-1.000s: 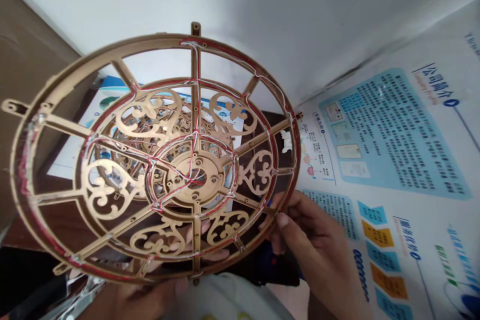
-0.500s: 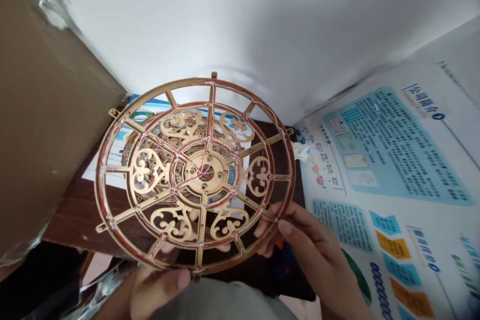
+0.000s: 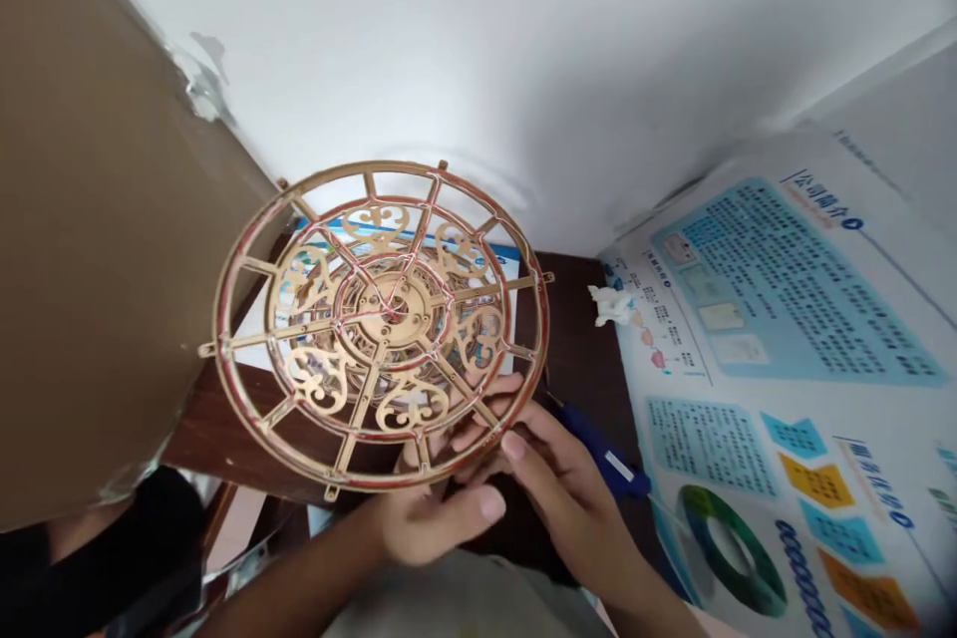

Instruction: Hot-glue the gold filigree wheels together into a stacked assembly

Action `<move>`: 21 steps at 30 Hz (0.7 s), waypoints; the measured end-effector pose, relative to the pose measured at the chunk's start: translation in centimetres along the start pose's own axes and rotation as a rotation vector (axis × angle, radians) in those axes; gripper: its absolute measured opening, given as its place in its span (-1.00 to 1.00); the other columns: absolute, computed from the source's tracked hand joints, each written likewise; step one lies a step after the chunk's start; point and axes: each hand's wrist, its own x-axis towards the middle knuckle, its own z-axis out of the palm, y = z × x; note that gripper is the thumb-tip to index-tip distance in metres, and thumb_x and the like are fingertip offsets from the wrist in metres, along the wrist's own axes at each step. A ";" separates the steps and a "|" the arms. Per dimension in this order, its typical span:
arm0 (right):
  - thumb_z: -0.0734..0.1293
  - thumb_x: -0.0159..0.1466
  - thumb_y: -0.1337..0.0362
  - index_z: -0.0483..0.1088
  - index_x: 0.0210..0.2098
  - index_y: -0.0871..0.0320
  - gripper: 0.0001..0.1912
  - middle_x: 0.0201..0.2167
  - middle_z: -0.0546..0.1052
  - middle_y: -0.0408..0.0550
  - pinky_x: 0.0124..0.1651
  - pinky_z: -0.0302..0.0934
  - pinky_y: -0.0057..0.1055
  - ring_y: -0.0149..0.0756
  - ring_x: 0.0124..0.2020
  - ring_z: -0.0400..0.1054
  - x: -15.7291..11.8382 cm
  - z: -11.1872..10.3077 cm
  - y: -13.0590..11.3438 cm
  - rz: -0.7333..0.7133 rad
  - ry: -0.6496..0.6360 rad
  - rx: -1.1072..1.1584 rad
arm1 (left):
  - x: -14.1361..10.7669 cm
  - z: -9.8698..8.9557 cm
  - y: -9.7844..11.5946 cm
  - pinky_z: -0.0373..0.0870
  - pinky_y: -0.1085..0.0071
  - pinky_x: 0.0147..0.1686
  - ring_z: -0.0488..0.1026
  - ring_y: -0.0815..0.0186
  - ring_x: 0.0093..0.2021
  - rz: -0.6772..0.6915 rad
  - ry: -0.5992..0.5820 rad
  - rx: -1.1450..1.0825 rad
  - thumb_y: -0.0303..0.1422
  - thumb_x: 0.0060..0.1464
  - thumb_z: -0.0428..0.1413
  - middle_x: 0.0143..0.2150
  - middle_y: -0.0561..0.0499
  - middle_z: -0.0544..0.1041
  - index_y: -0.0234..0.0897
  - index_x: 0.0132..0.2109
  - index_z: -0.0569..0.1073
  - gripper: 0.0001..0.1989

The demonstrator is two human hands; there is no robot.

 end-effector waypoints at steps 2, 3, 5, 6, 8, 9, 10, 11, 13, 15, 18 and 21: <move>0.38 0.54 -0.07 0.57 0.07 0.05 -0.64 0.01 0.71 0.07 0.20 0.52 -0.19 -0.14 0.01 0.64 0.1 -0.4 -0.4 -0.028 0.007 -0.096 | 0.6 -0.1 0.9 0.37 -0.19 0.44 0.42 -0.23 0.47 0.079 -0.095 0.067 0.13 0.33 0.21 0.37 -0.27 0.58 -0.18 0.31 0.61 -0.37; 0.36 0.55 -0.08 0.58 0.07 0.05 -0.64 -0.01 0.72 0.07 0.18 0.53 -0.21 -0.15 -0.02 0.64 0.1 -0.9 -0.6 -0.040 0.000 -0.133 | 0.9 -0.2 1.4 0.30 -0.20 0.49 0.44 -0.18 0.47 0.130 -0.095 0.114 0.08 0.40 0.16 0.33 -0.25 0.63 -0.16 0.30 0.62 -0.44; 0.33 0.57 -0.08 0.59 0.09 0.04 -0.62 -0.09 0.73 0.05 0.02 0.57 -0.30 -0.20 -0.14 0.65 -0.4 -2.4 -0.7 -0.082 0.003 -0.220 | 1.3 -0.5 2.1 0.15 -0.20 0.58 0.43 -0.14 0.48 0.176 -0.047 0.203 0.02 0.43 0.15 0.27 -0.18 0.68 -0.10 0.23 0.68 -0.55; 0.33 0.57 -0.08 0.59 0.11 0.04 -0.62 -0.11 0.72 0.05 -0.06 0.58 -0.35 -0.22 -0.20 0.64 -0.9 -3.4 -0.4 -0.113 0.032 -0.282 | 1.5 -0.6 2.1 0.10 -0.19 0.60 0.43 -0.13 0.48 0.172 0.003 0.230 0.01 0.42 0.18 0.25 -0.14 0.69 -0.07 0.19 0.70 -0.58; 0.36 0.56 -0.03 0.57 0.16 0.01 -0.66 -0.09 0.71 0.02 -0.18 0.55 -0.44 -0.28 -0.26 0.61 -2.1 -5.4 0.6 -0.188 0.208 -0.434 | 1.5 -0.7 1.4 0.11 -0.19 0.60 0.44 -0.15 0.46 0.135 0.081 0.217 -0.01 0.38 0.24 0.25 -0.13 0.69 -0.06 0.20 0.71 -0.60; 0.38 0.54 -0.02 0.56 0.16 -0.01 -0.67 -0.10 0.70 0.00 -0.20 0.55 -0.45 -0.30 -0.28 0.59 -2.8 -6.2 1.3 -0.197 0.328 -0.491 | 1.5 -0.7 0.7 0.15 -0.19 0.58 0.47 -0.16 0.44 0.128 0.121 0.159 -0.01 0.36 0.28 0.26 -0.15 0.69 -0.08 0.24 0.68 -0.56; 0.39 0.54 -0.02 0.55 0.16 0.00 -0.67 -0.13 0.69 -0.01 -0.25 0.54 -0.46 -0.31 -0.33 0.56 -3.4 -6.8 2.2 -0.176 0.423 -0.528 | 1.3 -0.6 -0.1 0.28 -0.17 0.52 0.52 -0.15 0.40 0.113 0.093 0.059 -0.02 0.35 0.29 0.28 -0.19 0.67 -0.11 0.30 0.64 -0.51; 0.38 0.54 -0.03 0.55 0.14 0.02 -0.66 -0.15 0.68 -0.01 -0.27 0.54 -0.45 -0.31 -0.36 0.55 -3.8 -7.2 3.0 -0.136 0.463 -0.554 | 1.1 -0.6 -1.1 0.41 -0.14 0.42 0.57 -0.14 0.33 0.124 0.112 -0.073 0.00 0.34 0.30 0.30 -0.21 0.65 -0.11 0.33 0.61 -0.46; 0.35 0.55 -0.06 0.56 0.09 0.06 -0.64 -0.19 0.68 0.01 -0.29 0.56 -0.42 -0.28 -0.36 0.57 -4.4 -7.3 4.5 -0.073 0.487 -0.558 | 0.6 -0.6 -2.9 0.53 0.00 0.32 0.59 -0.06 0.32 0.057 0.049 -0.259 -0.09 0.23 0.43 0.44 -0.20 0.53 -0.01 0.39 0.54 -0.37; 0.34 0.54 -0.10 0.57 0.06 0.09 -0.60 -0.20 0.70 0.04 -0.27 0.59 -0.39 -0.24 -0.34 0.60 -4.4 -6.8 5.1 -0.045 0.474 -0.529 | 0.0 -0.8 -4.0 0.53 0.11 0.31 0.54 -0.04 0.39 0.044 -0.003 -0.326 -0.18 0.15 0.51 0.55 -0.18 0.41 0.06 0.39 0.54 -0.30; 0.36 0.50 -0.16 0.59 0.01 0.10 -0.54 -0.24 0.72 0.06 -0.29 0.61 -0.36 -0.20 -0.37 0.62 -4.0 -6.2 4.5 -0.037 0.451 -0.526 | -0.8 -1.2 -4.1 0.50 0.16 0.31 0.49 -0.02 0.43 0.061 -0.014 -0.385 -0.22 0.16 0.50 0.58 -0.12 0.36 0.12 0.39 0.54 -0.31; 0.40 0.46 -0.19 0.62 -0.07 0.07 -0.54 -0.30 0.73 0.05 -0.35 0.60 -0.36 -0.17 -0.42 0.62 -4.6 -7.0 3.4 -0.024 0.500 -0.610 | -0.9 -1.2 -3.3 0.55 0.20 0.22 0.55 0.00 0.34 0.068 0.078 -0.502 -0.12 0.29 0.38 0.44 -0.13 0.53 0.02 0.31 0.63 -0.51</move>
